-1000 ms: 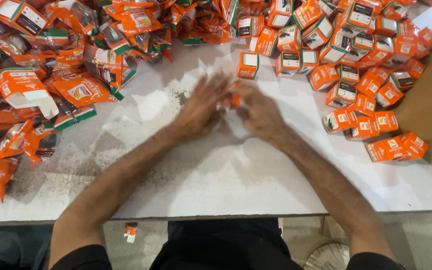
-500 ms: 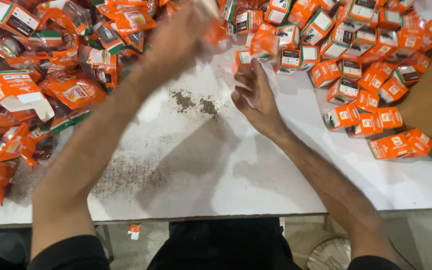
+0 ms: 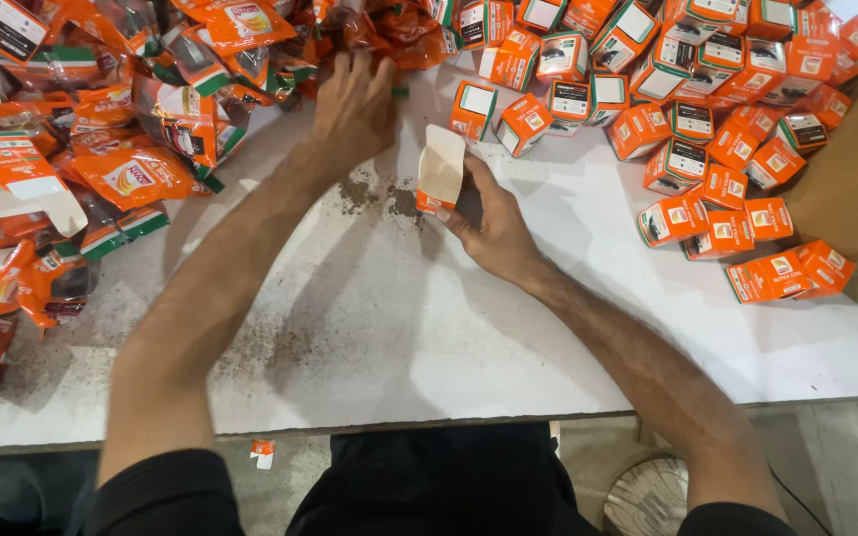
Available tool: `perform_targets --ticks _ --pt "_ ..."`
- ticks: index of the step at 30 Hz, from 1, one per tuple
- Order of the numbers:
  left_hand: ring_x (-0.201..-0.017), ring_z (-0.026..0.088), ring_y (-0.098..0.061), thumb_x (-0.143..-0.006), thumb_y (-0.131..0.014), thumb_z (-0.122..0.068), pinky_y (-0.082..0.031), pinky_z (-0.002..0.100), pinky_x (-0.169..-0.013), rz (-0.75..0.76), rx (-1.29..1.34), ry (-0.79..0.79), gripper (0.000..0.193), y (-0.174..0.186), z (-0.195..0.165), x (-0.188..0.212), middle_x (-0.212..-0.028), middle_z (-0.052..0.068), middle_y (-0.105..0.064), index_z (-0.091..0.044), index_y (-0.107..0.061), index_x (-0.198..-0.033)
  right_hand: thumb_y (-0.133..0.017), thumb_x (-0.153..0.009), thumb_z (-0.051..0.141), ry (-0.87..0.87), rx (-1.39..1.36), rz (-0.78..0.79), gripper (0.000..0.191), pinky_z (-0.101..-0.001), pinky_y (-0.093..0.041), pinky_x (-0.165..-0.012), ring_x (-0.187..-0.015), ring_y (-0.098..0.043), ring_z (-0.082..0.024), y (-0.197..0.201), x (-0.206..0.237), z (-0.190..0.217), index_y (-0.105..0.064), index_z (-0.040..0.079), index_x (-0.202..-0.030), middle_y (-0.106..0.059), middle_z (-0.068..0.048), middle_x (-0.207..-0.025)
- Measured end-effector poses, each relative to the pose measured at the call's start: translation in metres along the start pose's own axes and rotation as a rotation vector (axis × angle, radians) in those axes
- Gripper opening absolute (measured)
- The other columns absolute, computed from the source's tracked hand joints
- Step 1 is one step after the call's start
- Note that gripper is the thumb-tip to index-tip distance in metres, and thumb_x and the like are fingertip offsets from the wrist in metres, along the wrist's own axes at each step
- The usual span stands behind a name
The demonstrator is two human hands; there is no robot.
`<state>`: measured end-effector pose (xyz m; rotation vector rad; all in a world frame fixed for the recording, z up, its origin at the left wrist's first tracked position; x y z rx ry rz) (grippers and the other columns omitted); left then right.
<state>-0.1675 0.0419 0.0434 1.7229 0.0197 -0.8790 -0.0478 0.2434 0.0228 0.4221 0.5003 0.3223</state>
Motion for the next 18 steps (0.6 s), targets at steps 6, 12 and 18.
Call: perform_targets --ticks 6,12,18 --pt "-0.094 0.045 -0.065 -0.074 -0.079 -0.018 -0.054 0.054 -0.078 0.292 0.120 -0.020 0.034 0.030 -0.009 0.064 -0.098 0.025 -0.064 -0.001 -0.059 -0.096 -0.070 -0.101 0.021 0.026 0.007 0.114 0.061 -0.0407 -0.046 -0.112 -0.133 -0.060 -0.031 -0.001 0.002 0.005 -0.040 -0.002 -0.148 -0.062 -0.021 -0.136" --pt "-0.088 0.040 -0.065 -0.077 -0.077 -0.012 -0.054 0.051 -0.075 0.272 0.218 0.042 0.032 0.064 -0.030 0.094 -0.092 0.020 -0.064 -0.001 -0.059 -0.101 -0.073 -0.099 0.021 0.056 0.044 0.105 0.061 -0.0423 -0.045 -0.110 -0.130 -0.059 -0.033 0.000 0.000 0.007 -0.044 -0.006 -0.145 -0.061 -0.022 -0.135" --pt "-0.113 0.036 -0.065 -0.084 -0.075 0.007 -0.056 0.045 -0.097 -0.258 0.751 0.005 0.051 0.093 -0.073 0.108 -0.126 0.019 -0.060 0.002 -0.050 -0.128 -0.080 -0.092 0.016 -0.038 -0.074 0.112 0.052 -0.0362 -0.053 -0.102 -0.117 -0.064 -0.025 0.002 -0.002 0.005 -0.058 -0.005 -0.134 -0.064 -0.015 -0.128"
Point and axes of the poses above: each hand's wrist, its own x-axis away from the middle knuckle, its own y-axis out of the back of the hand, z = x × y, the point moved 4 cm from there along -x, towards the middle knuckle
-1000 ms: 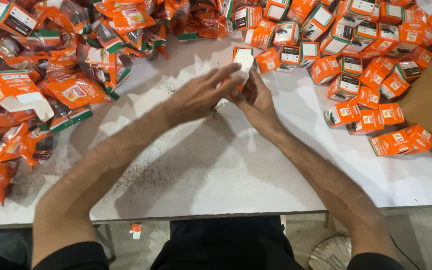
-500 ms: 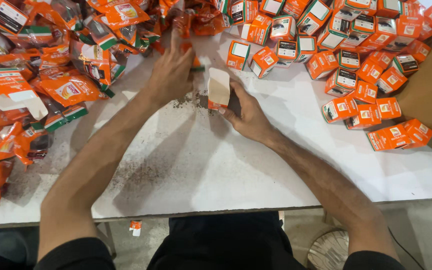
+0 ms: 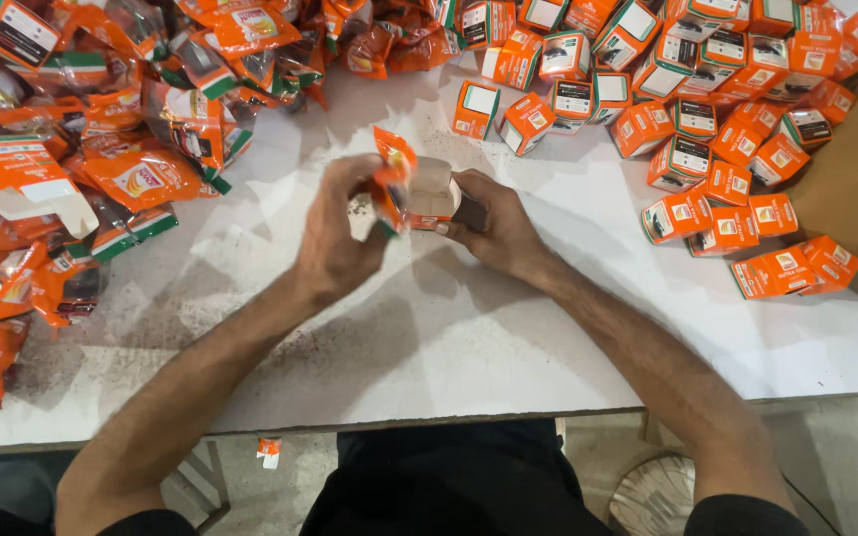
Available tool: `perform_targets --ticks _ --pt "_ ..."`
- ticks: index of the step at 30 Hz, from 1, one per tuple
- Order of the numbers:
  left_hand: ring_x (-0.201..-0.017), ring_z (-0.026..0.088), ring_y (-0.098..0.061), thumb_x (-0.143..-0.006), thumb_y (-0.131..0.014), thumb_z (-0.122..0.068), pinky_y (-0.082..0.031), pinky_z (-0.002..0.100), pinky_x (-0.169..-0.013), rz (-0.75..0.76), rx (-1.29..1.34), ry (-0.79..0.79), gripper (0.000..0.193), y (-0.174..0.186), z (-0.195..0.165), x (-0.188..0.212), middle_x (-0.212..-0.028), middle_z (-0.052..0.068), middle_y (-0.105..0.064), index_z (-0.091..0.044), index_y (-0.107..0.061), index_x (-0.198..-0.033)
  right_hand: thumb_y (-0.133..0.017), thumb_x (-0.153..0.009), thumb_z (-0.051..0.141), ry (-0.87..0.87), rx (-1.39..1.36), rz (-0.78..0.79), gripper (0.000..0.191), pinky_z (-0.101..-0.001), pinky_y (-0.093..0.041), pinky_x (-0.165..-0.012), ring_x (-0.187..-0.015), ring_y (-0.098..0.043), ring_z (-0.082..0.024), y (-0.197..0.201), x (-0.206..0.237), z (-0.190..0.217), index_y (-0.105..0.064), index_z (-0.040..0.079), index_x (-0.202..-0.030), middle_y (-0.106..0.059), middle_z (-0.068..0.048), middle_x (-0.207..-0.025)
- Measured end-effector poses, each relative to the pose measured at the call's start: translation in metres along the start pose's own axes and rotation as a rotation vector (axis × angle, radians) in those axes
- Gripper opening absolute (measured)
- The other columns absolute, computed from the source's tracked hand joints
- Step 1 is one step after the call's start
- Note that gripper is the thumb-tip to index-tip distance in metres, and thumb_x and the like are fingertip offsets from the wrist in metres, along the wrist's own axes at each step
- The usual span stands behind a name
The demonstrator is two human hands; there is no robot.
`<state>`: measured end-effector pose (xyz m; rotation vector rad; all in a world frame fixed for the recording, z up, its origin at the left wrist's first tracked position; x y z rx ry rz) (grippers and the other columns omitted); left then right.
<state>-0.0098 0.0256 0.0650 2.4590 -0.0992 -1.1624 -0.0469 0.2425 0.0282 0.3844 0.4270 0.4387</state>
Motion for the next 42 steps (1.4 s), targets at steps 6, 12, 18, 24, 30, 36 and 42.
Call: perform_targets --ticks 6,12,18,24,30,36,42 --pt "-0.124 0.038 -0.059 -0.079 -0.081 0.005 -0.050 0.050 -0.108 0.032 -0.211 -0.299 0.060 -0.032 -0.006 -0.004 -0.132 0.016 -0.059 0.000 -0.057 -0.133 -0.083 -0.091 0.012 0.010 -0.034 0.037 0.049 -0.0314 -0.053 -0.099 -0.113 -0.064 -0.016 0.000 0.000 0.006 -0.061 -0.002 -0.133 -0.066 -0.009 -0.121" --pt "-0.137 0.032 -0.050 -0.071 -0.080 -0.003 -0.023 0.066 -0.119 0.202 -0.493 -0.222 0.054 -0.033 -0.002 0.000 -0.129 0.006 -0.061 -0.009 -0.067 -0.124 -0.084 -0.088 0.019 0.053 0.022 0.011 0.060 -0.0369 -0.052 -0.100 -0.113 -0.065 -0.027 -0.002 0.001 0.009 -0.056 -0.002 -0.137 -0.066 -0.015 -0.120" --pt "-0.143 0.059 -0.022 -0.079 -0.081 -0.018 -0.011 0.074 -0.111 0.185 -0.437 -0.089 0.018 -0.034 0.009 -0.017 -0.156 0.036 -0.029 -0.012 -0.072 -0.094 -0.087 -0.086 0.021 0.178 0.256 -0.045 0.064 -0.0426 -0.050 -0.099 -0.115 -0.062 -0.037 -0.003 0.001 0.013 -0.055 -0.006 -0.134 -0.063 -0.021 -0.122" --pt "-0.125 0.045 -0.048 -0.087 -0.078 -0.018 -0.039 0.052 -0.104 0.062 -0.205 0.348 0.032 -0.039 0.024 -0.014 -0.144 0.030 -0.044 -0.007 -0.068 -0.116 -0.085 -0.085 0.020 0.097 0.261 -0.045 0.057 -0.0422 -0.052 -0.098 -0.113 -0.064 -0.037 -0.005 -0.002 0.009 -0.058 -0.006 -0.128 -0.064 -0.021 -0.121" --pt "-0.075 0.016 -0.066 -0.087 -0.071 -0.013 -0.053 0.031 -0.066 0.108 0.175 0.750 0.019 -0.059 0.060 -0.003 -0.086 0.015 -0.073 0.003 -0.071 -0.098 -0.081 -0.088 0.017 0.076 0.116 -0.093 0.068 -0.0401 -0.050 -0.106 -0.126 -0.062 -0.037 -0.007 0.006 0.010 -0.043 -0.006 -0.139 -0.063 -0.019 -0.132" --pt "-0.081 0.014 -0.070 -0.084 -0.065 -0.004 -0.058 0.035 -0.073 0.025 0.150 0.520 0.027 -0.065 0.071 -0.008 -0.090 0.009 -0.072 0.002 -0.068 -0.109 -0.082 -0.088 0.013 0.180 0.311 -0.100 0.055 -0.0410 -0.052 -0.104 -0.124 -0.064 -0.037 -0.007 0.006 0.014 -0.057 0.000 -0.135 -0.065 -0.019 -0.133" --pt "-0.073 0.010 -0.061 -0.085 -0.068 -0.013 -0.051 0.028 -0.063 0.223 0.726 0.798 0.034 -0.051 0.078 0.003 -0.090 0.001 -0.068 -0.004 -0.067 -0.118 -0.081 -0.086 0.009 0.194 0.454 -0.085 0.050 -0.0434 -0.054 -0.099 -0.120 -0.063 -0.039 -0.011 0.010 0.012 -0.063 0.003 -0.133 -0.065 -0.022 -0.131"
Point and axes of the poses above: each hand's wrist, its own x-axis away from the middle knuckle, its own y-axis out of the back of the hand, z = x × y, the point moved 4 cm from there along -x, towards the middle knuckle
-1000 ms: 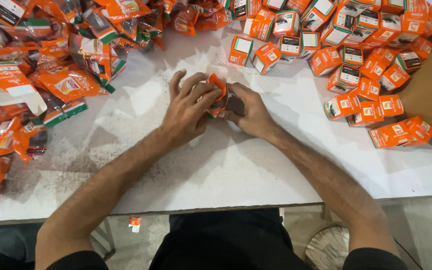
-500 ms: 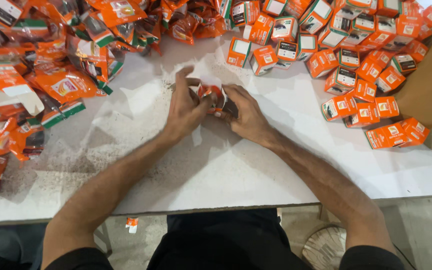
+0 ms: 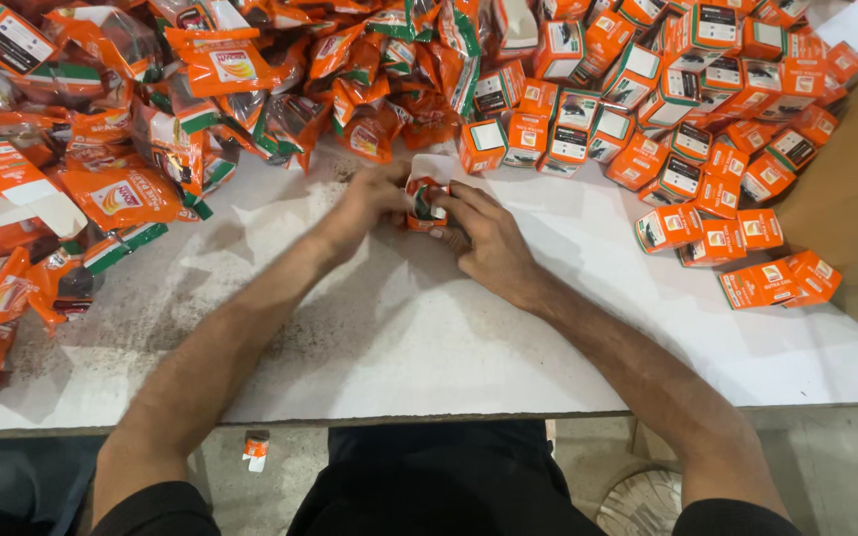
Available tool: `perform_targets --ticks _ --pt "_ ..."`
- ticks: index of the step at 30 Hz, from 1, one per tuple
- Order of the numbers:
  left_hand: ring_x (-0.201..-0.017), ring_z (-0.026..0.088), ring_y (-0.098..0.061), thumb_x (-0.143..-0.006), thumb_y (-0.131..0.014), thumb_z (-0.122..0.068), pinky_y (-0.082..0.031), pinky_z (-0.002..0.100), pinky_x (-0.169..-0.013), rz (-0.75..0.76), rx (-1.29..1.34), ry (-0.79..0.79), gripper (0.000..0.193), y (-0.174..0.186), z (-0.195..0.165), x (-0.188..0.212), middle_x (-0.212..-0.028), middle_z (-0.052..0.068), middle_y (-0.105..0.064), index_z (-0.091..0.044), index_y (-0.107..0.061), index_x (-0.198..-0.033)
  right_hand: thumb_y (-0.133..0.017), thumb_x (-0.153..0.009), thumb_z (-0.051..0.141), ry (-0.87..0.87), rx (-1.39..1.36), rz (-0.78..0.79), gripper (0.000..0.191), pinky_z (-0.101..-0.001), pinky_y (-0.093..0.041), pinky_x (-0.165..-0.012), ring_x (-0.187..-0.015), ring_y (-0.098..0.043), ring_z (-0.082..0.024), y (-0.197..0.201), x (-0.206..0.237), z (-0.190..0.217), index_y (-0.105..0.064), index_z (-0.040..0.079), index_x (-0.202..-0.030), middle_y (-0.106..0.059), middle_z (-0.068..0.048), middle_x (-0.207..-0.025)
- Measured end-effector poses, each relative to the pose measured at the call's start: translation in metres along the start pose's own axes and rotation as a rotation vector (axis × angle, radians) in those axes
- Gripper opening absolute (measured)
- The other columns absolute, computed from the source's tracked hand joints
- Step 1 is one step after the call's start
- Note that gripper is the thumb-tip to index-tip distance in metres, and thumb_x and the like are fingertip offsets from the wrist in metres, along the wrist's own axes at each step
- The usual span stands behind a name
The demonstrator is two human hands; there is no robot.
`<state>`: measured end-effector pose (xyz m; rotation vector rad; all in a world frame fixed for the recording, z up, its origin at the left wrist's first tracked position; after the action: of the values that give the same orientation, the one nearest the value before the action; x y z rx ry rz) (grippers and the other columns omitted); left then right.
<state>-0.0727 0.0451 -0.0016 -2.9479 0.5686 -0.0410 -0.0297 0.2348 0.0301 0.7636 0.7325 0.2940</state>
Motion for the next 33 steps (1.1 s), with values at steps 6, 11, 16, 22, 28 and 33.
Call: perform_targets --ticks 6,11,16,22,28,33 --pt "-0.068 0.010 -0.055 -0.096 -0.075 -0.021 -0.038 0.025 -0.057 0.005 -0.131 0.064 0.027 0.012 -0.001 -0.012 -0.080 0.002 -0.062 0.003 -0.069 -0.107 -0.080 -0.088 0.011 0.013 -0.019 -0.033 0.045 -0.0455 -0.055 -0.095 -0.116 -0.065 -0.042 -0.001 0.000 0.001 -0.059 0.003 -0.127 -0.066 -0.022 -0.128" --pt "-0.083 0.011 -0.067 -0.088 -0.075 -0.010 -0.055 0.026 -0.071 -0.018 -0.219 -0.144 0.030 -0.010 -0.007 -0.013 -0.093 0.002 -0.072 0.000 -0.068 -0.115 -0.077 -0.093 0.014 -0.120 -0.088 0.025 0.037 -0.0470 -0.055 -0.092 -0.114 -0.067 -0.042 -0.001 0.001 0.002 -0.053 0.004 -0.120 -0.068 -0.021 -0.124" --pt "-0.119 0.032 -0.068 -0.089 -0.068 0.001 -0.057 0.040 -0.101 -0.113 -0.664 -0.637 0.037 -0.022 -0.031 0.021 -0.126 0.017 -0.070 0.001 -0.066 -0.126 -0.075 -0.096 0.023 -0.223 -0.238 0.010 0.050 -0.0443 -0.058 -0.091 -0.113 -0.070 -0.039 -0.002 0.001 -0.005 -0.037 0.004 -0.121 -0.069 -0.022 -0.122" --pt "-0.133 0.039 -0.058 -0.087 -0.078 -0.006 -0.050 0.046 -0.110 0.054 -0.831 -0.768 0.038 -0.021 -0.039 0.036 -0.137 0.022 -0.064 0.001 -0.065 -0.123 -0.081 -0.093 0.023 -0.216 -0.239 -0.018 0.059 -0.0443 -0.058 -0.094 -0.112 -0.073 -0.036 -0.006 0.001 -0.013 -0.035 0.001 -0.123 -0.068 -0.025 -0.115" --pt "-0.135 0.034 -0.061 -0.093 -0.074 -0.005 -0.054 0.043 -0.110 0.008 -0.743 -0.655 0.022 -0.019 -0.031 0.031 -0.138 0.015 -0.067 -0.001 -0.067 -0.114 -0.079 -0.094 0.022 -0.195 -0.251 0.002 0.057 -0.0441 -0.059 -0.094 -0.112 -0.073 -0.035 -0.003 0.000 -0.012 -0.035 0.002 -0.123 -0.069 -0.023 -0.116" --pt "-0.148 0.039 -0.045 -0.093 -0.070 0.001 -0.046 0.048 -0.117 0.093 -0.907 -0.765 0.024 -0.021 -0.030 0.040 -0.152 0.021 -0.053 0.000 -0.067 -0.116 -0.079 -0.096 0.022 -0.139 -0.250 -0.006 0.057 -0.0437 -0.059 -0.095 -0.114 -0.072 -0.036 0.000 0.000 -0.008 -0.035 0.002 -0.127 -0.067 -0.022 -0.119"
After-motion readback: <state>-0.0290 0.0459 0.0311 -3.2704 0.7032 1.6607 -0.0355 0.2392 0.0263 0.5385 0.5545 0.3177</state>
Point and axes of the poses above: each hand's wrist, its own x-axis away from the middle knuckle, its own y-axis out of the back of the hand, z = x × y, the point moved 4 cm from there along -x, towards the middle knuckle
